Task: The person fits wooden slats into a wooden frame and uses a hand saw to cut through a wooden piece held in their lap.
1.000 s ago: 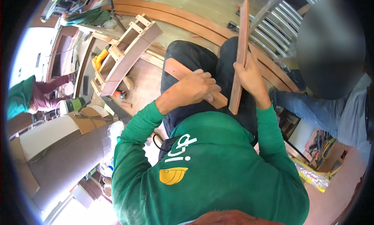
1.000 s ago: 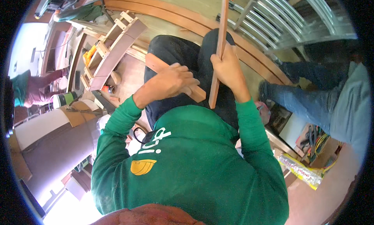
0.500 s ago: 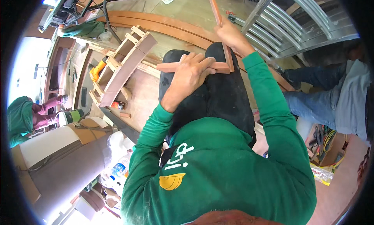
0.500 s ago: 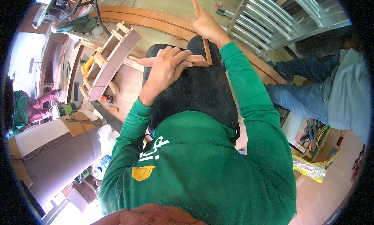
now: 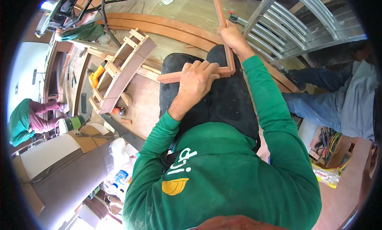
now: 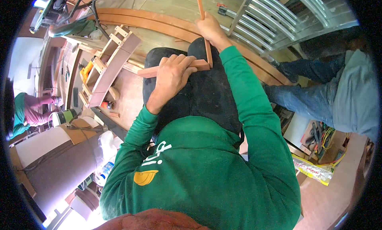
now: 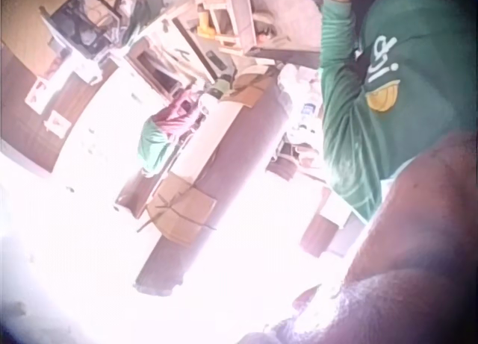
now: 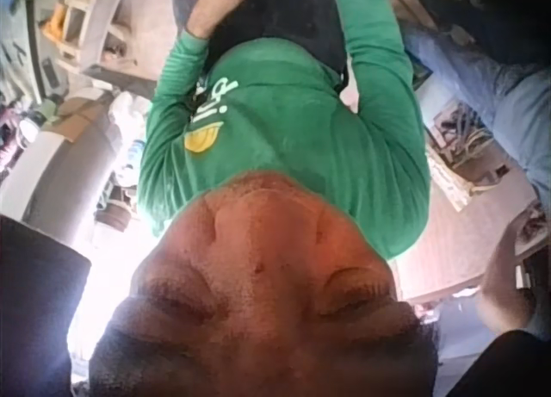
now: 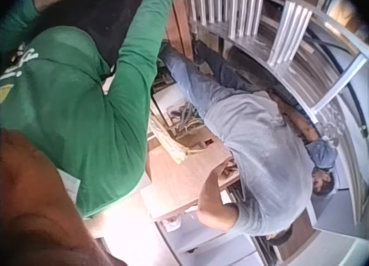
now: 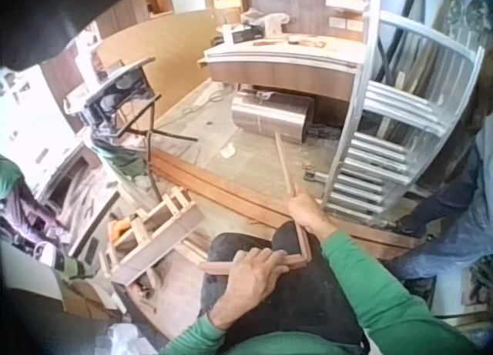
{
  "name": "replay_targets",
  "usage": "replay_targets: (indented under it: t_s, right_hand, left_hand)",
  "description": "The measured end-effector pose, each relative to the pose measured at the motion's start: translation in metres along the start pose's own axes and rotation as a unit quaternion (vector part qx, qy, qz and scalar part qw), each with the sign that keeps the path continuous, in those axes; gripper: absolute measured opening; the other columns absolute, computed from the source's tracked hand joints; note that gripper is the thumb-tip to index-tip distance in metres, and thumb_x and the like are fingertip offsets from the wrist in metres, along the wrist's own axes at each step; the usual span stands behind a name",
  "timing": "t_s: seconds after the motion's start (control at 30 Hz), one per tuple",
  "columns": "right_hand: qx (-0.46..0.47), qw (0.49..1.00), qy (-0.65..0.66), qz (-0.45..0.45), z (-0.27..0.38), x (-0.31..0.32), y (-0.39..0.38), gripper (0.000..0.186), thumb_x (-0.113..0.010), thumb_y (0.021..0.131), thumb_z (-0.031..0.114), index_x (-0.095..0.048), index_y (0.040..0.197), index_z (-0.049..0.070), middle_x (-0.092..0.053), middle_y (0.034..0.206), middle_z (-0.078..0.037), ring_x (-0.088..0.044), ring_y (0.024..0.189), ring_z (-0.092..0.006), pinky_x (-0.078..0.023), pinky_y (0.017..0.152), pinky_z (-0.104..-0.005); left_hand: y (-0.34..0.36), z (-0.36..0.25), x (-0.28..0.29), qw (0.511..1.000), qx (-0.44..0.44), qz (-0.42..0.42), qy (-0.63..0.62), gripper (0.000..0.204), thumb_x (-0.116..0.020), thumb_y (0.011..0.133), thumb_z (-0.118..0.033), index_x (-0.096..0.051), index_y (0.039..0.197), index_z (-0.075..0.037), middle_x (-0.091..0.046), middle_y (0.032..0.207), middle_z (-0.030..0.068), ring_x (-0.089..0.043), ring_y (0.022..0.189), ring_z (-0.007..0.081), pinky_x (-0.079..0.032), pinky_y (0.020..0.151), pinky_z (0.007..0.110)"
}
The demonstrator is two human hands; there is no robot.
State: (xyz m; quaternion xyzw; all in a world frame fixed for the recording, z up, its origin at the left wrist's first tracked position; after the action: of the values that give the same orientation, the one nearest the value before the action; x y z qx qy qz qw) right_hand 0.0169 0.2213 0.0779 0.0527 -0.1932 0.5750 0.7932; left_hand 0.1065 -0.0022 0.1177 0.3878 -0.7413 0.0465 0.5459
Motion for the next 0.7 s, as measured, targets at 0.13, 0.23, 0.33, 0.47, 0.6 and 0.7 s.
replay_targets:
  t_s: [0.13,0.23,0.33,0.47,0.6,0.7]
  right_hand:
    - [0.019,0.999,-0.022,-0.019,-0.003,-0.003,0.003,0.026,-0.059,0.094,0.024,-0.063,0.102,0.000,-0.067,0.083,-0.016,-0.064,0.077,-0.0284,-0.051,0.074,-0.0445]
    - [0.003,1.000,-0.019,-0.009,0.000,-0.004,0.000,0.019,-0.061,0.094,0.018,-0.063,0.105,0.002,-0.057,0.083,-0.003,-0.053,0.080,-0.0155,-0.045,0.072,-0.0367]
    - [0.021,0.999,-0.031,-0.010,-0.026,-0.006,0.017,0.039,-0.061,0.093,0.027,-0.063,0.115,-0.004,-0.072,0.097,-0.024,-0.069,0.088,-0.0330,-0.053,0.080,-0.0432]
    - [-0.021,0.999,-0.034,-0.007,-0.029,-0.005,0.025,0.045,-0.061,0.093,0.027,-0.062,0.124,-0.006,-0.073,0.104,-0.026,-0.071,0.095,-0.0343,-0.054,0.084,-0.0436]
    - [-0.036,0.999,-0.031,0.001,0.003,-0.004,-0.002,0.053,-0.065,0.094,0.028,-0.059,0.134,-0.007,-0.072,0.116,-0.025,-0.070,0.104,-0.0330,-0.053,0.091,-0.0444]
    - [-0.045,0.999,0.013,0.000,-0.006,0.000,-0.005,0.066,-0.069,0.094,0.034,-0.054,0.142,-0.009,-0.067,0.129,-0.028,-0.066,0.119,-0.0348,-0.050,0.101,-0.0425]
  left_hand:
    - [0.000,-0.002,0.001,1.000,0.006,0.014,0.000,0.035,-0.077,0.091,-0.034,-0.070,0.118,-0.012,-0.068,0.093,0.0063,-0.066,0.088,0.0278,-0.046,0.077,0.044]
    - [0.003,-0.006,0.006,1.000,0.019,0.008,-0.020,0.059,-0.080,0.088,-0.041,-0.063,0.136,-0.010,-0.070,0.097,0.0084,-0.069,0.093,0.0291,-0.049,0.078,0.043]
    - [0.010,-0.011,0.000,0.997,0.034,-0.001,-0.070,0.086,-0.081,0.086,-0.047,-0.046,0.154,-0.008,-0.071,0.101,0.0120,-0.071,0.096,0.0322,-0.053,0.079,0.045]
    - [0.029,-0.023,-0.006,0.994,0.025,0.040,-0.095,0.096,-0.081,0.087,-0.047,-0.035,0.160,-0.006,-0.070,0.104,0.0151,-0.073,0.086,0.0373,-0.058,0.075,0.048]
    - [0.028,-0.025,-0.013,0.995,0.042,0.005,-0.087,0.079,-0.082,0.086,-0.043,-0.048,0.152,-0.015,-0.068,0.096,0.0111,-0.071,0.074,0.0357,-0.057,0.066,0.046]
    - [0.025,-0.027,-0.018,0.998,0.025,-0.019,-0.060,0.061,-0.083,0.086,-0.041,-0.061,0.137,-0.016,-0.066,0.092,0.0076,-0.069,0.069,0.0321,-0.056,0.062,0.044]
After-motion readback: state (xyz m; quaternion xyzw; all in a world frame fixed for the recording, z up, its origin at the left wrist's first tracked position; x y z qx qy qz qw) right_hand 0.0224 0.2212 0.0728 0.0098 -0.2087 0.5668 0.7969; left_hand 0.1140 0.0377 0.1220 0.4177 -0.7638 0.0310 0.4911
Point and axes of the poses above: each hand's wrist, its own y-axis towards the middle knuckle, its own x-axis out of the back of the hand, z = x × y, the point moved 1 cm from there along y, towards the middle knuckle
